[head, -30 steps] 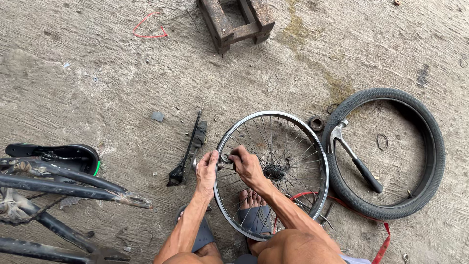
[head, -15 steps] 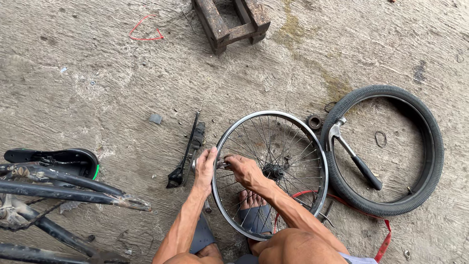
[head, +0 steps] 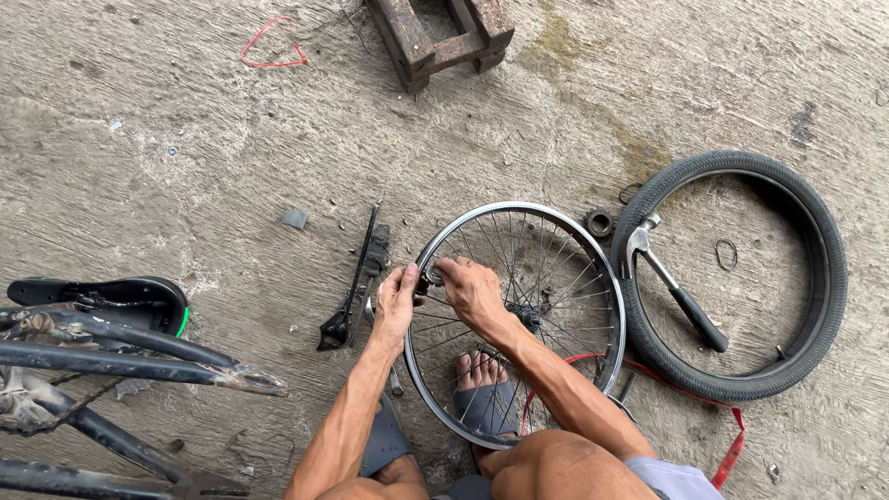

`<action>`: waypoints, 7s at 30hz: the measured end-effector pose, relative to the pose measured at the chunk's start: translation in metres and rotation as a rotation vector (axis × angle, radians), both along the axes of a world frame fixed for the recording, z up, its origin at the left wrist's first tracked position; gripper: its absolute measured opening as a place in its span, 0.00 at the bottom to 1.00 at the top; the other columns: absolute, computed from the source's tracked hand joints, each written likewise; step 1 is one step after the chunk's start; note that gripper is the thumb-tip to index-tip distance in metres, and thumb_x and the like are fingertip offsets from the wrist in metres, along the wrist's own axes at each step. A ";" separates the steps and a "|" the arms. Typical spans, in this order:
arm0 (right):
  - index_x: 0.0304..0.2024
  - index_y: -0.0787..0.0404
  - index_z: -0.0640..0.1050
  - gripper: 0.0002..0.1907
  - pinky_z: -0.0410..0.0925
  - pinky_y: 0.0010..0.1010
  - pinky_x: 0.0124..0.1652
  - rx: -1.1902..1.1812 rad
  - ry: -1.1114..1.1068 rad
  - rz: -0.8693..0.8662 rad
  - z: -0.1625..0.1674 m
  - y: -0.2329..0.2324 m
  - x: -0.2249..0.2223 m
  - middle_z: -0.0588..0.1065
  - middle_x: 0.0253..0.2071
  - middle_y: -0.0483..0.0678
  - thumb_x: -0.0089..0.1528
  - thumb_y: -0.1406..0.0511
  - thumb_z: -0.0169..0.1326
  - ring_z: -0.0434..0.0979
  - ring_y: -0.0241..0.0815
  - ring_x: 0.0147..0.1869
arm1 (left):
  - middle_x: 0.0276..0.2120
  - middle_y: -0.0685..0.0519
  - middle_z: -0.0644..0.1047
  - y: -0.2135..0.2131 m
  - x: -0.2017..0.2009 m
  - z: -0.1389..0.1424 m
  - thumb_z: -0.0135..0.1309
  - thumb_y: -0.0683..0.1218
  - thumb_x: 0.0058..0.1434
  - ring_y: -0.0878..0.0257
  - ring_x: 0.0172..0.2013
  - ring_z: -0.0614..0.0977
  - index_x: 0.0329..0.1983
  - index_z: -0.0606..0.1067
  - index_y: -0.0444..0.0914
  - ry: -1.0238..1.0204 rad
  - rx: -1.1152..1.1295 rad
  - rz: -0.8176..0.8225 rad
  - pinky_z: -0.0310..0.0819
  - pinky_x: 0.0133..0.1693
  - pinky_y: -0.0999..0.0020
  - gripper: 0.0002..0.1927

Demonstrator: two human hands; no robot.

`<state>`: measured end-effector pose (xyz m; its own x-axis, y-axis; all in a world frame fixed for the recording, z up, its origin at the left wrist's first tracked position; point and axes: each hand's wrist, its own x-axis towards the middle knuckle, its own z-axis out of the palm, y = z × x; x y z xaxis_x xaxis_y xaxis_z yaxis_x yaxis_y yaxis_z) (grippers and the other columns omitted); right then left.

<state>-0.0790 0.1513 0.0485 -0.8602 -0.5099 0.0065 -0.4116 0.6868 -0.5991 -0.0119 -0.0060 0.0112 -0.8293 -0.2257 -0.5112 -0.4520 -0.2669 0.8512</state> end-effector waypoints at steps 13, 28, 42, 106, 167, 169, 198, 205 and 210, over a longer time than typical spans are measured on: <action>0.56 0.58 0.76 0.17 0.74 0.40 0.42 -0.162 0.275 0.133 -0.009 0.009 0.022 0.76 0.49 0.57 0.63 0.68 0.58 0.79 0.55 0.48 | 0.33 0.56 0.76 0.003 0.004 -0.004 0.48 0.66 0.67 0.66 0.35 0.77 0.43 0.77 0.37 0.059 0.012 0.027 0.75 0.36 0.68 0.28; 0.60 0.64 0.71 0.26 0.71 0.47 0.38 -0.076 -0.057 0.173 0.006 0.007 0.019 0.77 0.43 0.63 0.62 0.61 0.59 0.78 0.60 0.43 | 0.32 0.54 0.79 -0.005 -0.015 -0.009 0.54 0.63 0.65 0.65 0.35 0.78 0.42 0.79 0.33 0.041 -0.310 -0.009 0.73 0.37 0.66 0.27; 0.49 0.61 0.71 0.09 0.67 0.48 0.27 0.058 -0.233 -0.047 -0.034 0.001 0.019 0.76 0.22 0.58 0.69 0.63 0.50 0.76 0.58 0.26 | 0.35 0.59 0.76 0.010 0.016 0.004 0.51 0.63 0.64 0.68 0.34 0.76 0.48 0.76 0.37 0.063 -0.126 0.073 0.74 0.35 0.70 0.26; 0.53 0.65 0.70 0.17 0.72 0.48 0.36 -0.269 -0.256 0.084 0.030 -0.028 -0.113 0.80 0.37 0.61 0.62 0.69 0.56 0.80 0.64 0.39 | 0.30 0.50 0.76 -0.022 -0.128 0.089 0.53 0.62 0.67 0.60 0.33 0.73 0.38 0.80 0.32 -0.025 -0.107 0.210 0.69 0.36 0.60 0.27; 0.53 0.67 0.70 0.14 0.74 0.45 0.39 -0.261 -0.211 0.047 -0.026 0.011 0.028 0.80 0.42 0.60 0.68 0.66 0.52 0.82 0.60 0.43 | 0.34 0.60 0.77 0.005 0.025 -0.025 0.52 0.57 0.69 0.71 0.36 0.74 0.45 0.79 0.37 0.030 0.066 0.175 0.69 0.38 0.74 0.18; 0.52 0.63 0.73 0.09 0.75 0.45 0.40 -0.190 -0.227 0.048 -0.024 0.009 0.027 0.81 0.42 0.59 0.70 0.66 0.51 0.83 0.59 0.44 | 0.34 0.59 0.76 0.004 0.024 -0.025 0.52 0.57 0.69 0.71 0.36 0.74 0.45 0.79 0.37 0.026 0.085 0.167 0.70 0.37 0.72 0.19; 0.52 0.64 0.68 0.10 0.72 0.44 0.32 -0.170 -0.223 0.079 -0.017 0.008 0.025 0.80 0.33 0.57 0.71 0.65 0.50 0.81 0.57 0.34 | 0.31 0.61 0.73 0.005 0.027 -0.026 0.52 0.57 0.70 0.71 0.32 0.69 0.44 0.78 0.37 0.050 0.113 0.172 0.64 0.35 0.74 0.18; 0.56 0.66 0.67 0.18 0.70 0.44 0.31 -0.247 -0.239 0.159 -0.020 0.013 0.026 0.79 0.30 0.58 0.65 0.66 0.51 0.79 0.56 0.30 | 0.34 0.61 0.76 0.004 0.026 -0.019 0.54 0.57 0.69 0.73 0.37 0.71 0.43 0.78 0.36 0.105 0.135 0.191 0.65 0.41 0.75 0.19; 0.51 0.61 0.72 0.10 0.70 0.43 0.33 -0.018 -0.291 0.073 -0.020 0.006 0.027 0.79 0.32 0.58 0.72 0.62 0.51 0.80 0.55 0.32 | 0.36 0.60 0.78 0.005 0.028 -0.022 0.54 0.57 0.68 0.72 0.39 0.74 0.43 0.78 0.37 0.074 0.140 0.214 0.67 0.44 0.76 0.18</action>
<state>-0.0520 0.1573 0.0284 -0.7882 -0.5727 -0.2252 -0.2688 0.6497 -0.7111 0.0157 -0.0008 -0.0111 -0.8066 -0.3315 -0.4893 -0.3104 -0.4669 0.8280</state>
